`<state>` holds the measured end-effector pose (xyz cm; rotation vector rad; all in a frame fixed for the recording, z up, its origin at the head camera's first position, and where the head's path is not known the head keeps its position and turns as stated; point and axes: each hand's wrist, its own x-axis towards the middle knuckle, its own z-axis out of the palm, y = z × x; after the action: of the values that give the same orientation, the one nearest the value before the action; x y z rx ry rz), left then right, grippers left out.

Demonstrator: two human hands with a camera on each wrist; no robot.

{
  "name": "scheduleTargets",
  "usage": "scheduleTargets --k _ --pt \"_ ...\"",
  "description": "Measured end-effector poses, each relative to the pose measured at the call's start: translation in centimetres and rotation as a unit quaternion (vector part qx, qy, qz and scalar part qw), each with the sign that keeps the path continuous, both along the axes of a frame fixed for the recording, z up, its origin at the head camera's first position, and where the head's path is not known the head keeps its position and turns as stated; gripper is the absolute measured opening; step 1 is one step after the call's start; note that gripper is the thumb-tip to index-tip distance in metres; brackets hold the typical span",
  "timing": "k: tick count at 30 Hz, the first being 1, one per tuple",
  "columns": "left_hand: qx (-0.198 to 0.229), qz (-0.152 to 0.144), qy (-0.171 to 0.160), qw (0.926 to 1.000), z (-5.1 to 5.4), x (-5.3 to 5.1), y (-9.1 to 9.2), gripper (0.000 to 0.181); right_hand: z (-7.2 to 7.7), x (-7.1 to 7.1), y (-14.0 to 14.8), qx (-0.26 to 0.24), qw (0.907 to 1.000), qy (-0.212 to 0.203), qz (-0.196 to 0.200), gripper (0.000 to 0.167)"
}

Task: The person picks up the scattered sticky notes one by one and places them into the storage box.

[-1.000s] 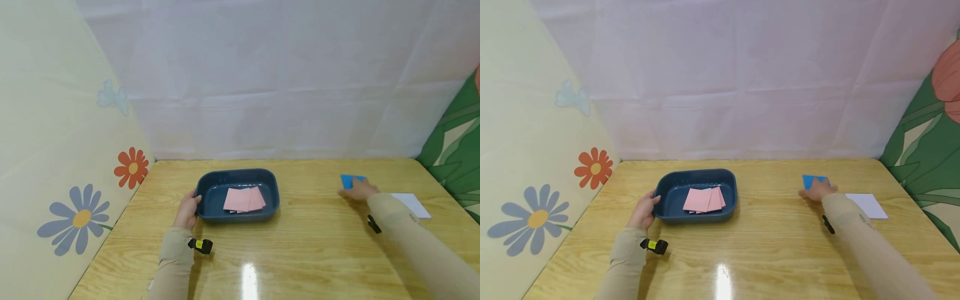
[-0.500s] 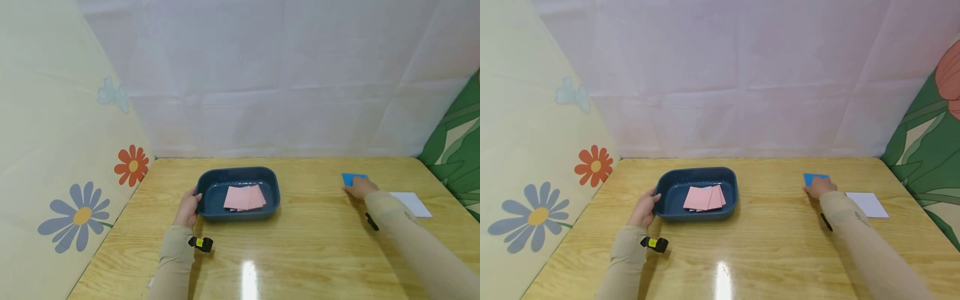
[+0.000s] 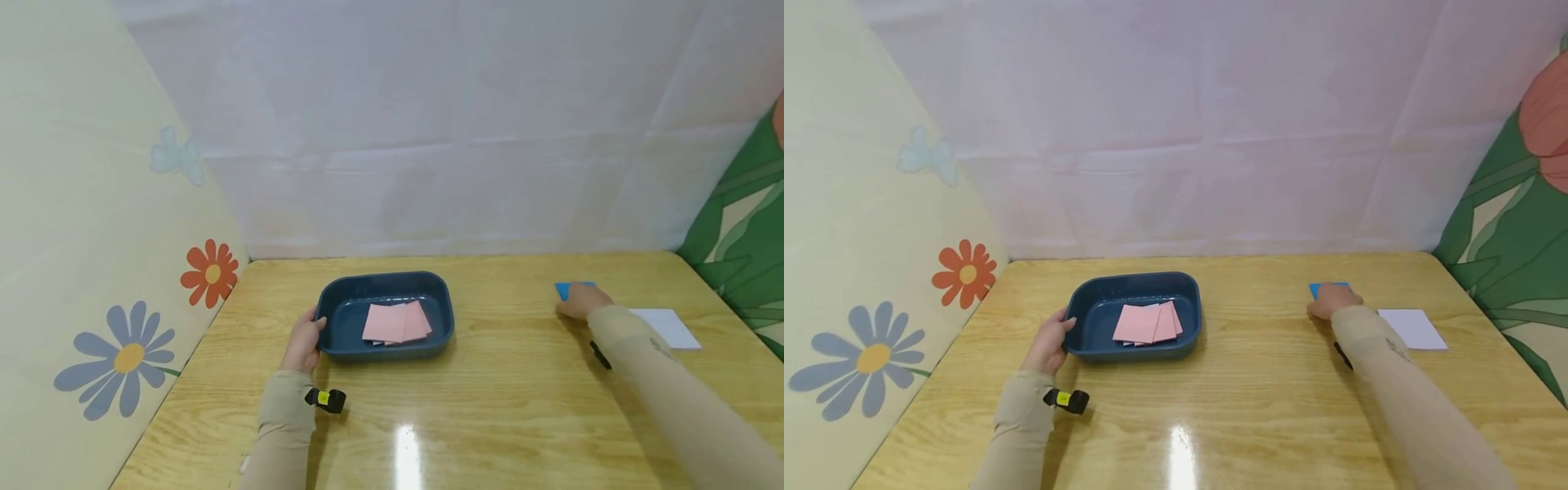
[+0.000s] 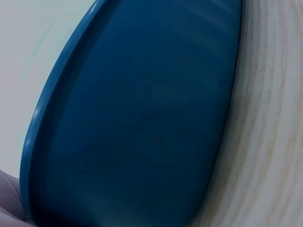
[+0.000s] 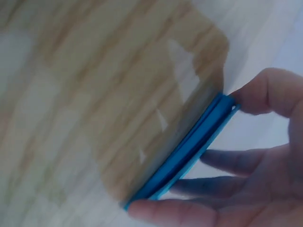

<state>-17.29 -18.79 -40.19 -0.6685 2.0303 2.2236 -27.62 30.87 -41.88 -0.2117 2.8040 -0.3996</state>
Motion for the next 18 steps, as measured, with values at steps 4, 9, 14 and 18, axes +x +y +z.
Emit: scheduleTargets --k 4,9,14,18 --pt "0.004 -0.002 0.004 1.0 0.0 0.0 -0.1 0.048 0.1 0.0 0.3 -0.014 0.9998 0.009 0.012 0.059" --pt "0.005 -0.001 0.006 1.0 -0.1 0.1 -0.1 0.048 0.3 0.6 0.3 0.003 0.9995 0.008 0.031 0.066" --pt "0.0 -0.001 0.009 1.0 0.0 0.0 0.0 0.048 -0.1 0.9 0.2 0.017 0.9996 0.006 0.022 0.069" --pt "-0.002 -0.001 0.006 1.0 0.0 0.0 0.1 0.048 -0.2 0.9 0.4 0.005 0.9999 0.014 0.006 0.065"
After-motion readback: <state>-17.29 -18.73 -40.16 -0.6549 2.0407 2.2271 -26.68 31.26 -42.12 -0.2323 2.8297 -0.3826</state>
